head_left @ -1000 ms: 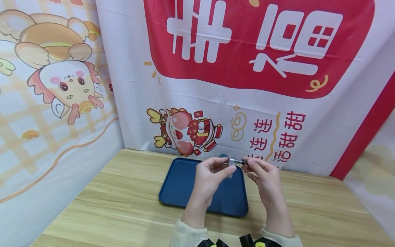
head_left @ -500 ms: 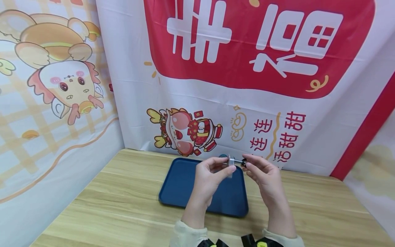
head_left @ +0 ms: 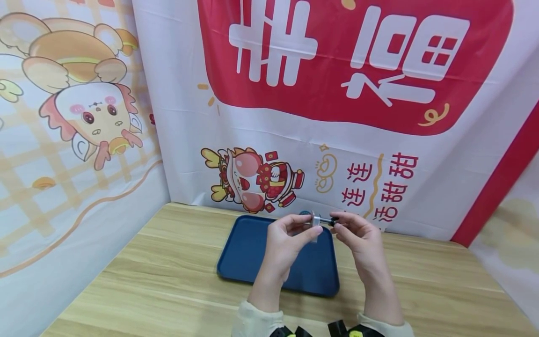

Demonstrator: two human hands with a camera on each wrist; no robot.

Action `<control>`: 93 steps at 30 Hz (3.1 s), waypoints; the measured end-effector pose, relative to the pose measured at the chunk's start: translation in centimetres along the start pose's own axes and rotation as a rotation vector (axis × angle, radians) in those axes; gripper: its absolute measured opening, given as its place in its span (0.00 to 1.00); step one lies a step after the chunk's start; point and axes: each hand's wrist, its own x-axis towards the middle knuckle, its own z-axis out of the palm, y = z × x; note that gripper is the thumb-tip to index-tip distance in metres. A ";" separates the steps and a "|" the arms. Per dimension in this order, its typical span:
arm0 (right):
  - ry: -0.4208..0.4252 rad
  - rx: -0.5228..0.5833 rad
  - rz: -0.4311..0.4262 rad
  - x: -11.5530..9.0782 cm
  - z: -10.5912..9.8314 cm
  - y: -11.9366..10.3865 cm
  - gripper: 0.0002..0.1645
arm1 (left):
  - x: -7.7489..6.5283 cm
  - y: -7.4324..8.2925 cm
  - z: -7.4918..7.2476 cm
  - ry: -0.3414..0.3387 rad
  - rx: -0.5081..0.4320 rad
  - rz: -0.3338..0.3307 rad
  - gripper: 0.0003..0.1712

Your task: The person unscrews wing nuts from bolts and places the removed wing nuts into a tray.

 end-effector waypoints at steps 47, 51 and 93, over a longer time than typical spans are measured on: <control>0.041 0.146 0.113 0.0 0.1 -0.7 0.10 | 0.2 -0.3 0.0 -0.006 -0.005 -0.008 0.20; 0.021 0.112 0.082 0.1 0.0 -0.5 0.09 | 0.2 -0.3 0.0 -0.001 -0.014 -0.010 0.20; 0.148 0.118 0.214 0.3 1.0 -0.7 0.17 | 0.2 -0.2 0.0 -0.003 -0.035 -0.011 0.19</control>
